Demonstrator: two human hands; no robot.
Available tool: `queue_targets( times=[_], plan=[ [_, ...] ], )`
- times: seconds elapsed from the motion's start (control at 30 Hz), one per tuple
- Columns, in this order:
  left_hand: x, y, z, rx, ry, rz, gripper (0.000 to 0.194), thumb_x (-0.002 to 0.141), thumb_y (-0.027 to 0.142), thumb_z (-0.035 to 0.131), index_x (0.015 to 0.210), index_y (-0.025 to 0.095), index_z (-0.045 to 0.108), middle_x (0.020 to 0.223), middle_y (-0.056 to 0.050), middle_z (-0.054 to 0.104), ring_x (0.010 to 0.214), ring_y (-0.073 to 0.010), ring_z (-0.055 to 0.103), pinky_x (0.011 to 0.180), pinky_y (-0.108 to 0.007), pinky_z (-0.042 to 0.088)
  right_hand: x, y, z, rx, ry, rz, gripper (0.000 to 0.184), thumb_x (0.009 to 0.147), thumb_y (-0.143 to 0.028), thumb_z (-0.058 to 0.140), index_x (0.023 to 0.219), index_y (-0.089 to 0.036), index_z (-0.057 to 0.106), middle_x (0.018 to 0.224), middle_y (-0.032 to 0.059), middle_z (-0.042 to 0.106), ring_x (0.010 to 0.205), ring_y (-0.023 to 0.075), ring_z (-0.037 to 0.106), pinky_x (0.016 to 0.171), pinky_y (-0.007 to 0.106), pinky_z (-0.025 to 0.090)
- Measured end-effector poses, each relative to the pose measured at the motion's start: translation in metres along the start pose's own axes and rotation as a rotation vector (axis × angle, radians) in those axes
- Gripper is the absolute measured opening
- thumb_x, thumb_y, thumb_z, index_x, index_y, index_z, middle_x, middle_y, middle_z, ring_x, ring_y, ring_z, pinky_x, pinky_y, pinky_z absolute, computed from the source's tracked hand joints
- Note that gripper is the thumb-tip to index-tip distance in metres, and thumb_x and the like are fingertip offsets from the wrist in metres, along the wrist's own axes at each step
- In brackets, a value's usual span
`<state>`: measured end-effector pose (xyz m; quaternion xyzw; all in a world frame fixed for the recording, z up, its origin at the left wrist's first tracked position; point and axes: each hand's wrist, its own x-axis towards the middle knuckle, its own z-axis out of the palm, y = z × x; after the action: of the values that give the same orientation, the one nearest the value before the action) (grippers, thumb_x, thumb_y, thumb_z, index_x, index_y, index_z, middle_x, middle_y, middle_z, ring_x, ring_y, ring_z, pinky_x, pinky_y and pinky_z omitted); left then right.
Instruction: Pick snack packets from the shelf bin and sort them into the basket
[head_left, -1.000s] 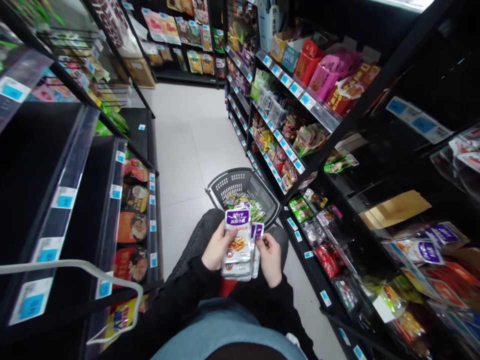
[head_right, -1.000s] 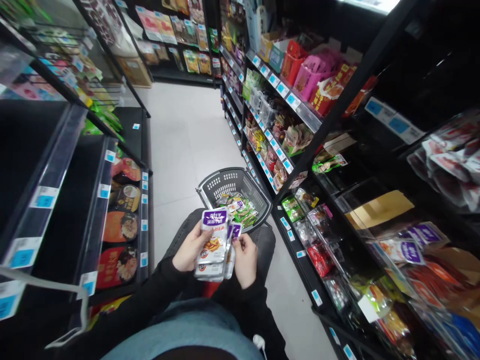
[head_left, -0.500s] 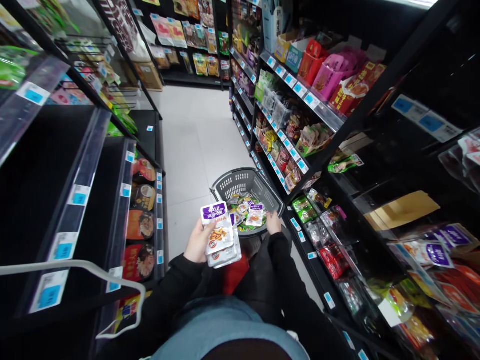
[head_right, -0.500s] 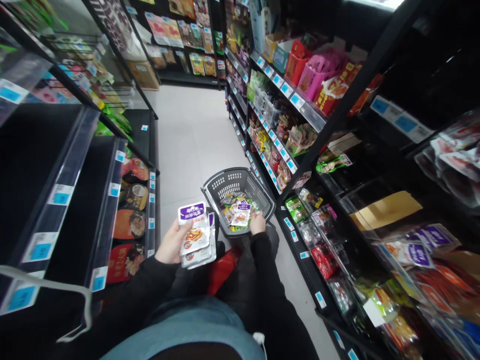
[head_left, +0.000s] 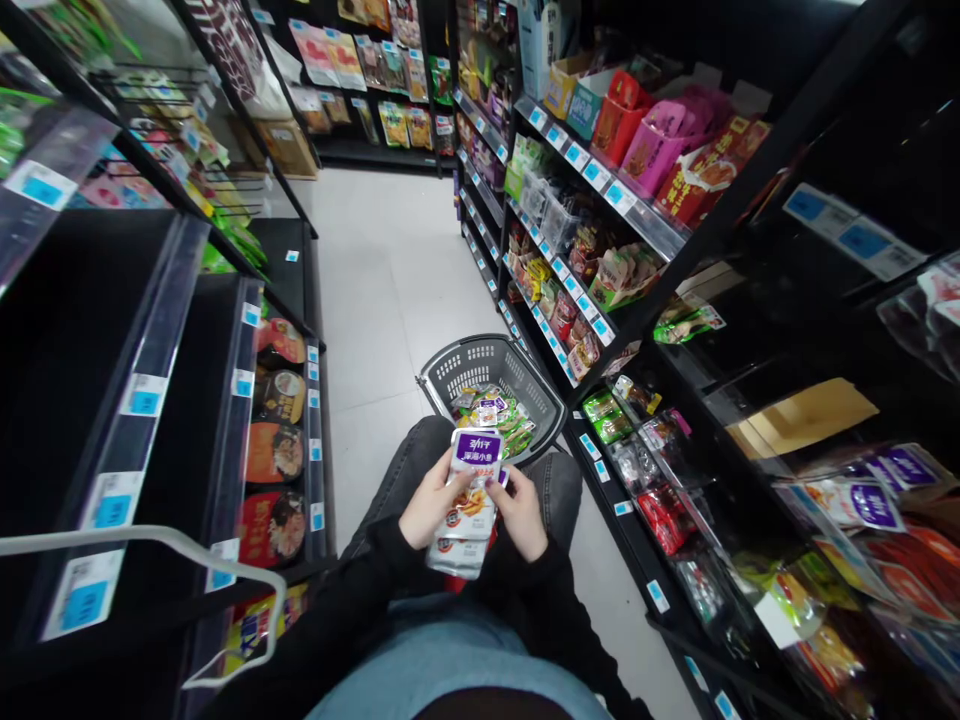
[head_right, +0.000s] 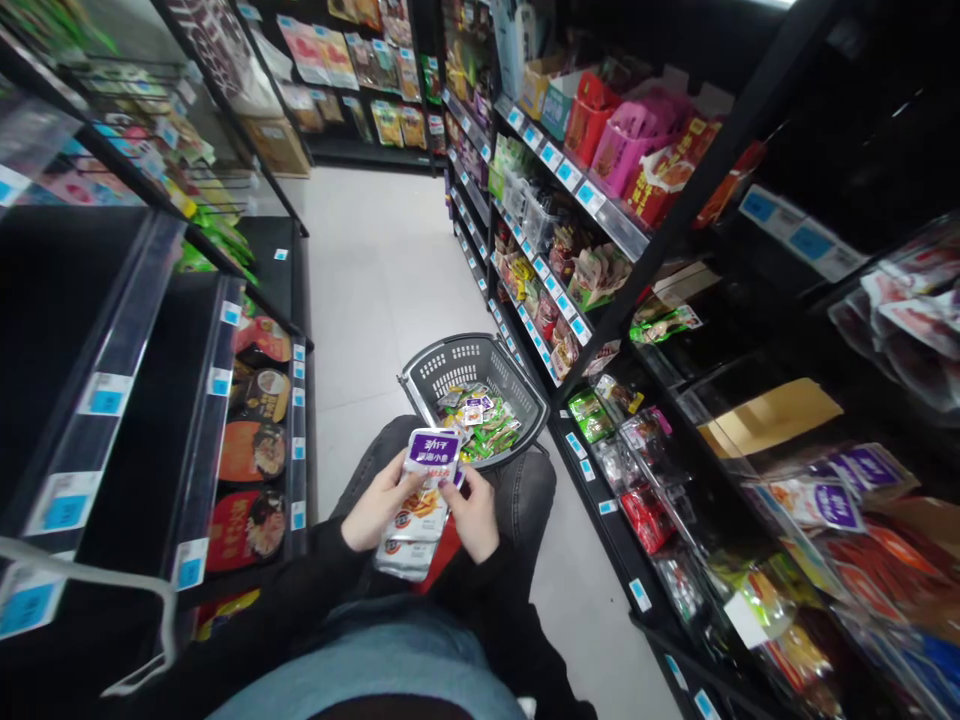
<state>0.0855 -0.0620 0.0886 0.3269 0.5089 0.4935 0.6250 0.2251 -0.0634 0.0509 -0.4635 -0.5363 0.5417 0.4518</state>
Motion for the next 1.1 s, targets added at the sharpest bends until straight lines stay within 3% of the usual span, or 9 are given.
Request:
queue_targets(
  times=[0.17, 0.37, 0.57, 0.7, 0.87, 0.97, 1.1],
  plan=[
    [-0.001, 0.001, 0.009, -0.023, -0.014, 0.008, 0.055, 0.065, 0.040, 0.073, 0.111, 0.014, 0.056, 0.100, -0.010, 0.068, 0.094, -0.0275, 0.064, 0.089, -0.040, 0.047, -0.004, -0.004, -0.004, -0.115, 0.144, 0.048, 0.026, 0.084, -0.040, 0.056, 0.083, -0.015, 0.064, 0.075, 0.0039, 0.064, 0.068, 0.0202, 0.058, 0.063, 0.026, 0.048],
    [-0.002, 0.011, 0.010, 0.106, -0.040, 0.014, 0.057, 0.053, 0.030, 0.080, 0.104, 0.015, 0.059, 0.103, -0.010, 0.068, 0.097, -0.0291, 0.063, 0.090, -0.039, 0.047, -0.004, -0.007, -0.004, 0.079, 0.174, 0.038, 0.035, 0.082, -0.035, 0.056, 0.112, -0.016, 0.053, 0.092, 0.0062, 0.065, 0.084, 0.0216, 0.063, 0.075, 0.030, 0.051],
    [0.001, 0.007, 0.011, 0.066, 0.066, 0.040, 0.049, 0.062, 0.044, 0.072, 0.104, 0.019, 0.062, 0.114, -0.010, 0.065, 0.114, -0.0296, 0.055, 0.099, -0.039, 0.042, -0.001, -0.003, -0.006, 0.123, 0.230, 0.085, 0.027, 0.078, -0.036, 0.056, 0.096, -0.016, 0.052, 0.070, 0.0010, 0.060, 0.066, 0.0186, 0.060, 0.061, 0.025, 0.050],
    [0.004, 0.007, 0.001, 0.186, 0.009, 0.161, 0.048, 0.070, 0.038, 0.067, 0.113, 0.018, 0.058, 0.123, -0.010, 0.060, 0.118, -0.0266, 0.052, 0.105, -0.038, 0.035, -0.001, 0.013, -0.018, 0.197, 0.320, 0.166, 0.028, 0.073, -0.038, 0.059, 0.087, -0.016, 0.051, 0.067, 0.0006, 0.060, 0.063, 0.0179, 0.060, 0.058, 0.025, 0.049],
    [0.009, 0.018, -0.022, 0.243, 0.046, 0.178, 0.061, 0.075, 0.040, 0.063, 0.128, 0.016, 0.045, 0.123, -0.012, 0.057, 0.108, -0.0278, 0.058, 0.096, -0.043, 0.044, -0.001, 0.058, -0.043, 0.198, 0.486, 0.318, 0.033, 0.062, -0.039, 0.064, 0.082, -0.015, 0.054, 0.065, 0.0025, 0.062, 0.061, 0.0208, 0.062, 0.054, 0.026, 0.050],
    [0.013, 0.023, -0.029, 0.238, 0.079, 0.203, 0.071, 0.072, 0.040, 0.066, 0.135, 0.019, 0.039, 0.128, -0.012, 0.054, 0.111, -0.0286, 0.056, 0.097, -0.043, 0.043, 0.018, 0.076, -0.046, 0.136, 0.499, 0.359, 0.027, 0.064, -0.035, 0.064, 0.079, -0.015, 0.055, 0.066, 0.0043, 0.063, 0.061, 0.0214, 0.063, 0.052, 0.026, 0.050],
    [0.014, 0.020, -0.027, 0.215, 0.108, 0.258, 0.082, 0.072, 0.037, 0.067, 0.143, 0.022, 0.028, 0.142, -0.013, 0.040, 0.124, -0.0296, 0.046, 0.103, -0.042, 0.038, 0.070, 0.071, -0.042, -0.009, 0.437, 0.289, 0.022, 0.074, -0.032, 0.061, 0.088, -0.015, 0.060, 0.078, 0.0067, 0.066, 0.071, 0.0207, 0.064, 0.058, 0.026, 0.051]
  ],
)
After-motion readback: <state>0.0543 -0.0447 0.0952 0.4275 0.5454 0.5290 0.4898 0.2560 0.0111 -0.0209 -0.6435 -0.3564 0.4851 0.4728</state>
